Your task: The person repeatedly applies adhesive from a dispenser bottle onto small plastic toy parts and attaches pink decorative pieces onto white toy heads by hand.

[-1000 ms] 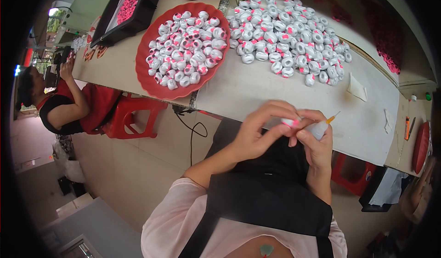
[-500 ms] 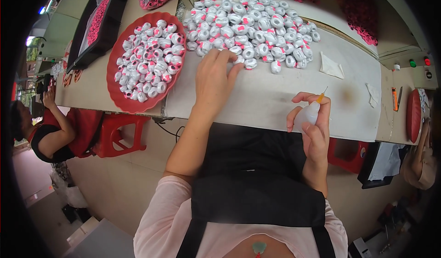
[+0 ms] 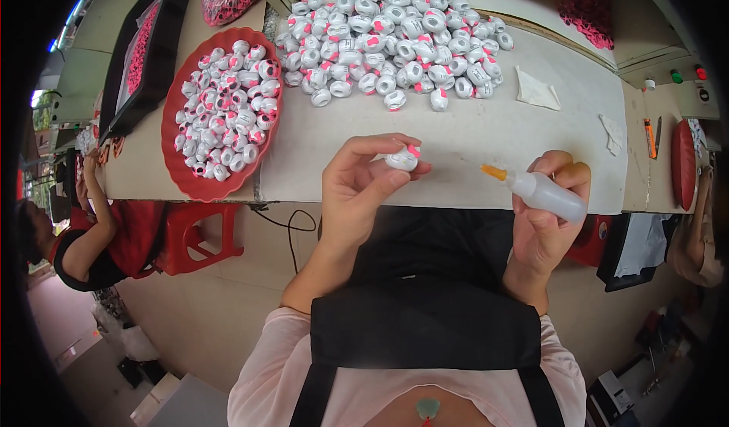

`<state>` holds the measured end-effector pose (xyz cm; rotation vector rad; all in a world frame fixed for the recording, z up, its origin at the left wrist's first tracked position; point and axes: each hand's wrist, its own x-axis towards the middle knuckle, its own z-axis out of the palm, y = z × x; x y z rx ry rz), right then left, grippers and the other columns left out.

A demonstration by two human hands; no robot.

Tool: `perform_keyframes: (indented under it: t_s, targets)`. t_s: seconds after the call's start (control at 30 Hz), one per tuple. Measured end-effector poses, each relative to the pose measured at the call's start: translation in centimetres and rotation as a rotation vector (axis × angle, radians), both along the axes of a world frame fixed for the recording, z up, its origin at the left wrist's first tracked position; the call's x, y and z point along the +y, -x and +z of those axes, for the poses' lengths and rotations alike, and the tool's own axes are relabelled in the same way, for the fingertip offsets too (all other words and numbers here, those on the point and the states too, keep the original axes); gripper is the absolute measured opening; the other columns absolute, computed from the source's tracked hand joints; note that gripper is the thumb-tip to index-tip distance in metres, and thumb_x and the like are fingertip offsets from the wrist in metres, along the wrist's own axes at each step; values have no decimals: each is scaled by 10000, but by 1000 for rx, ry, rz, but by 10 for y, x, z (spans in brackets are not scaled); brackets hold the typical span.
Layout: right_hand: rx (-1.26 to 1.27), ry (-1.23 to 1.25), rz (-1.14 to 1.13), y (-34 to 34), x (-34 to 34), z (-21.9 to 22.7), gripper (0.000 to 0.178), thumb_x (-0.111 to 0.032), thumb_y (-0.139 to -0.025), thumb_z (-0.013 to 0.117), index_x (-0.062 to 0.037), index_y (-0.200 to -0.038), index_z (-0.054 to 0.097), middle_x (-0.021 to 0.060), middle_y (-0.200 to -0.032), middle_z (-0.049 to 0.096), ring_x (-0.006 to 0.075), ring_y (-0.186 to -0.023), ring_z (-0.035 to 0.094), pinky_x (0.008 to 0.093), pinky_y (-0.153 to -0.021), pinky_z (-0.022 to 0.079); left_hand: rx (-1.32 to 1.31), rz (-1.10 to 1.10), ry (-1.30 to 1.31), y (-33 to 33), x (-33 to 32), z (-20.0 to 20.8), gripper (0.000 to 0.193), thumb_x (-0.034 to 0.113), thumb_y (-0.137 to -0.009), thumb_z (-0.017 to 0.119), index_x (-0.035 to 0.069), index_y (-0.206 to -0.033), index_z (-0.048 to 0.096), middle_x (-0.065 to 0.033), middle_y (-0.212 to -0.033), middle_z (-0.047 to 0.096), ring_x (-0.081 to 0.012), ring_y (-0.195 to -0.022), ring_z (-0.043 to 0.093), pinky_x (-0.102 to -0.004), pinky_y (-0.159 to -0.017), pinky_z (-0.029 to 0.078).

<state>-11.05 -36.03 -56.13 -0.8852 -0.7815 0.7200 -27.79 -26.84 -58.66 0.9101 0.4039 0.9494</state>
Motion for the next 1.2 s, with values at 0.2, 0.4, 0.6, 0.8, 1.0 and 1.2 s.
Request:
perform_keyframes:
  t_s: [0.2, 0.4, 0.6, 0.8, 1.0, 1.2]
  targets:
    - [-227, -128, -116, 11, -3, 1, 405, -94, -560, 759, -52, -840, 470, 79, -825, 472, 124, -635, 485, 207, -541, 401, -6, 11, -18, 1, -9, 5, 354, -91, -704, 542, -10, -1038, 457, -169, -1031, 503, -201, -958, 498, -290, -828, 388]
    - [-525, -184, -90, 17, -6, 3, 424, -82, -538, 772, -55, -857, 494, 65, -802, 468, 128, -618, 514, 208, -517, 436, 76, 15, -58, 3, -14, 4, 362, -91, -692, 561, -37, -1032, 450, -166, -1035, 512, -197, -982, 490, -310, -857, 370]
    - [-559, -159, -56, 17, -8, 4, 432, -63, -529, 772, -61, -864, 499, 60, -811, 467, 140, -632, 529, 216, -527, 454, 71, 13, -68, 2, -16, 5, 361, -94, -689, 566, -41, -1028, 451, -166, -1033, 515, -203, -989, 489, -316, -864, 369]
    - [-639, -100, -153, 19, -9, 2, 413, -199, -558, 764, -79, -815, 465, 48, -756, 469, 111, -555, 470, 207, -507, 431, 77, 21, -91, 2, -15, 3, 359, -96, -687, 567, -37, -1023, 456, -164, -1032, 516, -203, -989, 489, -315, -865, 366]
    - [-640, -91, -121, 18, -11, 4, 403, -165, -559, 766, -75, -820, 473, 53, -761, 470, 111, -558, 470, 207, -517, 430, 81, 63, -89, 2, -16, 3, 367, -96, -681, 572, -32, -1023, 459, -158, -1032, 517, -205, -998, 484, -318, -872, 357]
    - [-614, -102, -90, 20, -10, 4, 414, -156, -556, 767, -75, -831, 468, 54, -767, 472, 111, -562, 471, 205, -522, 428, 101, 43, -78, 2, -17, 3, 363, -98, -680, 570, -34, -1022, 463, -155, -1029, 518, -205, -997, 484, -320, -870, 358]
